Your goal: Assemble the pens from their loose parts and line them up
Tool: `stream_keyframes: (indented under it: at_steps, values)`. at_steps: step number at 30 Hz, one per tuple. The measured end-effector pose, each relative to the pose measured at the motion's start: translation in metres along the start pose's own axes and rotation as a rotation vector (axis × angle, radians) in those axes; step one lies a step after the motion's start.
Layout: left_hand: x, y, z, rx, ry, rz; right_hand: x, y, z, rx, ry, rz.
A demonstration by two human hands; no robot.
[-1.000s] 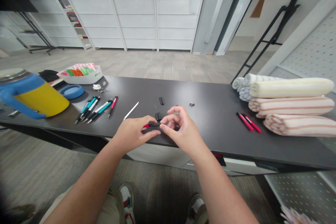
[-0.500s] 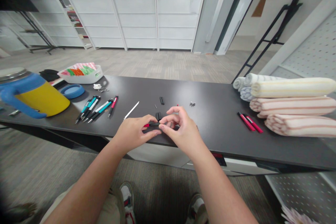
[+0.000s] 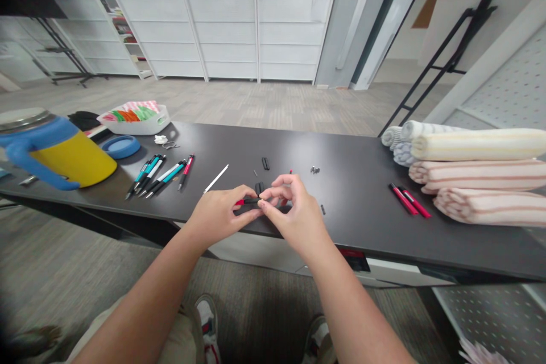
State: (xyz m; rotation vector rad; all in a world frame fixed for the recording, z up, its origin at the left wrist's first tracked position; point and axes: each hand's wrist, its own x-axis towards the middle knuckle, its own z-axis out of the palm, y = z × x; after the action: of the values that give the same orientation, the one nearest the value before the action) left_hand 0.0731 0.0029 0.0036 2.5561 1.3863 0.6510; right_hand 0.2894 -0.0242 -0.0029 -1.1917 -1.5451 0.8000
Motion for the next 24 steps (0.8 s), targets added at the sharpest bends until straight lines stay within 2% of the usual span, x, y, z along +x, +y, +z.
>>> stream_keyframes:
  at_steps: [10,24]
  values:
    - [0.0009,0.0005,-0.0006,0.018,-0.013,-0.036,0.0003,-0.0024,0.0003,0.02,-0.028,0.007]
    - [0.0015,-0.0008,0.0008,-0.001,-0.013,-0.02,0.0006,-0.0025,0.0014,0.022,-0.062,-0.046]
